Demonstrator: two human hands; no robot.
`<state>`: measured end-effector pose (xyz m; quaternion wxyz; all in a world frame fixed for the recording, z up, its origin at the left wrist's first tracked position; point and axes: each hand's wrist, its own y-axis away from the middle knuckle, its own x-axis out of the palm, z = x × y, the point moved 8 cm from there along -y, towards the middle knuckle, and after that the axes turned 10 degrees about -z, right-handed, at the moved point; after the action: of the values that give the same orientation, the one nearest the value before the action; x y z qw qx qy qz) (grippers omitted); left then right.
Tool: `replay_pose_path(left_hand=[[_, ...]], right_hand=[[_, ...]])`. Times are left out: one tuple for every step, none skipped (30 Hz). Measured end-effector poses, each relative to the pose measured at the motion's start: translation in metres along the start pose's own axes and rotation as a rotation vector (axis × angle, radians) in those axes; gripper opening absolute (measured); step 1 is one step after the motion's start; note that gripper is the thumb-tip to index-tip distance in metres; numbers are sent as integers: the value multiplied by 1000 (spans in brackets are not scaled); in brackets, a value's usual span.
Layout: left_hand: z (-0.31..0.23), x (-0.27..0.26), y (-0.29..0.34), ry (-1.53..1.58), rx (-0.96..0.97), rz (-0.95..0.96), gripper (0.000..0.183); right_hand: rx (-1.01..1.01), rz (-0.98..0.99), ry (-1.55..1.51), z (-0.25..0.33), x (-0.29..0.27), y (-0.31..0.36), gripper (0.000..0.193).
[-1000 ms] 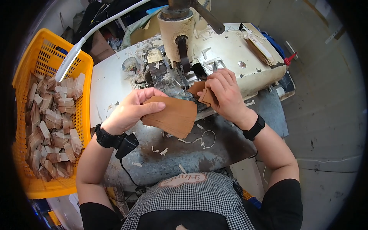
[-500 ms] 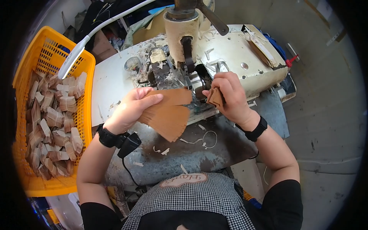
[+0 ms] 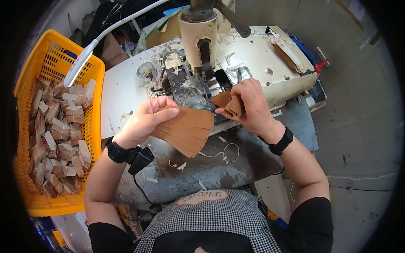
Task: The recorder uses an industrial skiving machine to thin the edges of leather shoe components.
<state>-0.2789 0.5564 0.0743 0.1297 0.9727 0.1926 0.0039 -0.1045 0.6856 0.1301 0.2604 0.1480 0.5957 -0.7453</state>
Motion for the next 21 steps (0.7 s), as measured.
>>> replay_pose_path(left_hand=[[1,-1,-2,33,1,1,19],[2,-1,-3,34,1,4,19],[2,-3,-4,45,-9,-7,19],[3,-5,-4,55,-19,-26,19],[3,-5,-3,56,-20,-29,19],[2,-6,-3,32,-12,-45,19],[2,-5,-4,8,-4,-54,19],[-1,-1,-5,10,-4,-54,19],[-1,2,-5,12,-52,-67,16],[0,4,-5,13,-101,-81,14],[-1,6,-5,14,-101,-80,14],[-4,7,-5,20,-81,-75,14],[-6,8,-5,25,-61,-71,15],[-5,8,-5,25,-62,-70,15],[-4,7,-5,25,-67,-67,15],[-3,6,-4,24,-74,-70,15],[-3,5,-3,24,-75,-74,15],[-3,5,-1,31,-70,-73,15],[-4,6,-2,38,-64,-66,15],[-3,6,-2,39,-65,-63,15],[-4,7,-3,44,-59,-62,16]], right_hand=[[2,0,3,0,0,1,53],[8,-10,-11,1,-1,1,55],[15,-21,-24,0,-2,1,57],[14,-20,-28,1,-2,1,57],[-4,-16,-21,2,-1,2,56],[-22,-11,-14,3,0,2,54],[-22,-10,-13,3,1,3,54],[-4,-14,-4,1,2,3,51],[13,-18,3,-1,3,3,49],[14,-18,4,0,3,3,49],[24,3,11,-1,5,2,45],[35,24,19,-2,7,2,42],[35,25,20,-2,7,3,42],[25,44,24,-2,8,3,43],[15,62,29,-2,10,4,44],[14,62,25,-2,10,4,44],[12,70,30,-2,11,4,45],[9,77,35,-2,12,4,46],[11,77,37,-2,12,4,46],[9,74,38,-2,11,5,46],[8,71,38,-2,11,5,47]])
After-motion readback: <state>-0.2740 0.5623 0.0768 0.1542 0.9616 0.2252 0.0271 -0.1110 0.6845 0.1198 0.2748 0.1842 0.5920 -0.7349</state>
